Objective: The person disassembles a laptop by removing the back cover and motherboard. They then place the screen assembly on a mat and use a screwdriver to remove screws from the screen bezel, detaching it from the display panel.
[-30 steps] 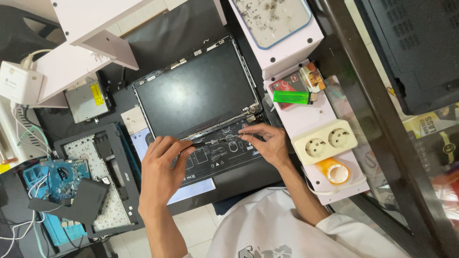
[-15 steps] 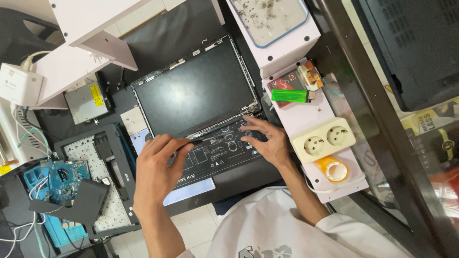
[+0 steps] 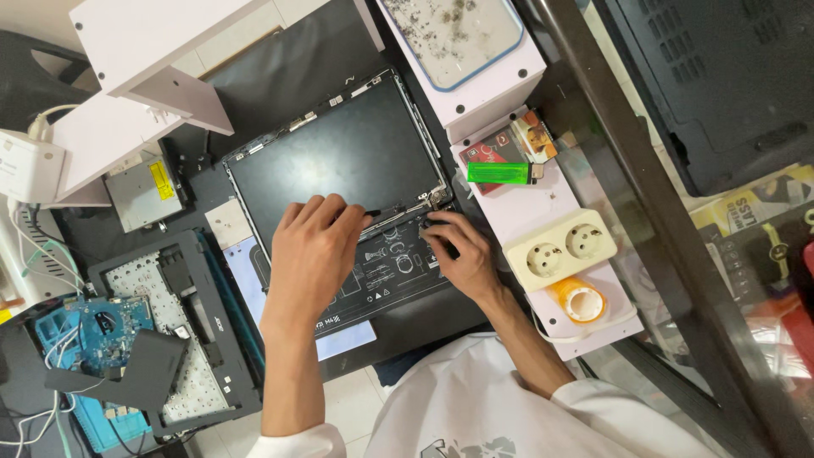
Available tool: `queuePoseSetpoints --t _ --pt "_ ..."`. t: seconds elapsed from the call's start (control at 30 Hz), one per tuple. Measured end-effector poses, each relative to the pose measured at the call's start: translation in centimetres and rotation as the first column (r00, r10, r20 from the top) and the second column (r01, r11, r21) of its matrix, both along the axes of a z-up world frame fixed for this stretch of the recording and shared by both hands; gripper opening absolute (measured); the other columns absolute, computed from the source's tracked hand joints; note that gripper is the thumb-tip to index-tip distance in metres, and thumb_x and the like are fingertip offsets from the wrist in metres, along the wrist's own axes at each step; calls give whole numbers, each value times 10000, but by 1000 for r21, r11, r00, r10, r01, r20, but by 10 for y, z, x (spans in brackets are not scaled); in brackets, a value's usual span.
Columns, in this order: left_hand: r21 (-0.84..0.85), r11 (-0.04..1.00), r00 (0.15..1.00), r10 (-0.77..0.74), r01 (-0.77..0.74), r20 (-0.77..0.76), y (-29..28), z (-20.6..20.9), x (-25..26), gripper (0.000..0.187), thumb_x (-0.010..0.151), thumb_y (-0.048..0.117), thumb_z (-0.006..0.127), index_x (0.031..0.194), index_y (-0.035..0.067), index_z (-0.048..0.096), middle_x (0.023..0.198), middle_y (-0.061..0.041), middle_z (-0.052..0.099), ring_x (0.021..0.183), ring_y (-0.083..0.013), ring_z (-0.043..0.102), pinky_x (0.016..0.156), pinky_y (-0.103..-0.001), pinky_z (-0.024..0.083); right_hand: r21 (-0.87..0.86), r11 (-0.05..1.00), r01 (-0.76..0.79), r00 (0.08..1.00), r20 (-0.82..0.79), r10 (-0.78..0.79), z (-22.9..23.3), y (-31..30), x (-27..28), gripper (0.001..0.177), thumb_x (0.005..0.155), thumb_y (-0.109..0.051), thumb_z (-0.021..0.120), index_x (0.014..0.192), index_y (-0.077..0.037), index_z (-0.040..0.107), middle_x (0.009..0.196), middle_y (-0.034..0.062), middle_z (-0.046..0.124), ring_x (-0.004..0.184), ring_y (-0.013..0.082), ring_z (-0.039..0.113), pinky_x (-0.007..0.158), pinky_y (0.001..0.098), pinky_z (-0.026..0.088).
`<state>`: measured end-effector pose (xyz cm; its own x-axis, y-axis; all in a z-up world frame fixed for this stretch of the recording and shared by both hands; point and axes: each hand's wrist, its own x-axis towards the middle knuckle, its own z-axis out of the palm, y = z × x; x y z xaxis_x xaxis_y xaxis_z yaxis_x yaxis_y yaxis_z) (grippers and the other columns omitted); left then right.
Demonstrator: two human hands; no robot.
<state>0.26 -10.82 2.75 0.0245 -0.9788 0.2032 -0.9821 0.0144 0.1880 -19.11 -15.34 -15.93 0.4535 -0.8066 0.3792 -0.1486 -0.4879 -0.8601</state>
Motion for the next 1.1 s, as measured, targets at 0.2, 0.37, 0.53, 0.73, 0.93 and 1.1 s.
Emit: queuePoseSetpoints --t 0.2,0.37,0.53,0.73,0.93,1.1 --pt "66 997 999 -42 41 19 -12 -9 -5 100 909 134 727 859 71 668 827 -39 592 823 -220 607 761 -375 449 111 993 -25 999 -19 28 -1 0 0 164 855 44 764 1000 -33 747 1199 85 696 771 188 696 698 311 578" --pt "87 995 998 -57 53 40 -16 -15 -8 110 913 134 719 849 70 657 837 -38 597 837 -220 611 786 -373 458 119 993 -27 1000 3 27 -2 2 -2 164 867 31 774 1011 -42 742 1208 72 696 796 186 699 727 309 585" --pt "112 991 992 -89 78 94 -22 -15 -11 110 926 148 702 855 73 662 849 -38 612 860 -217 627 792 -372 464 116 993 -25 1000 13 24 -3 1 -2 174 864 28 772 1018 -47 746 1216 73 693 823 195 699 746 311 591" --pt "209 966 970 -186 152 156 -32 -9 -21 122 785 49 666 900 89 662 922 -46 629 922 -226 625 798 -378 475 153 988 -33 999 -2 34 -3 1 -3 158 879 20 761 1018 -50 740 1212 73 695 762 175 684 710 301 580" --pt "194 968 967 -193 159 169 -38 -1 -27 166 764 33 667 922 87 659 937 -41 629 932 -223 619 813 -383 478 154 987 -49 999 29 45 -4 0 -4 119 913 14 735 1022 -28 711 1231 79 686 857 165 741 754 301 594" --pt "199 971 970 -171 135 173 -35 2 -25 134 781 52 679 910 84 659 924 -45 627 926 -228 616 818 -387 477 161 986 -40 999 19 38 -3 0 -4 118 901 11 741 1011 -27 720 1228 86 693 851 166 743 750 304 596"
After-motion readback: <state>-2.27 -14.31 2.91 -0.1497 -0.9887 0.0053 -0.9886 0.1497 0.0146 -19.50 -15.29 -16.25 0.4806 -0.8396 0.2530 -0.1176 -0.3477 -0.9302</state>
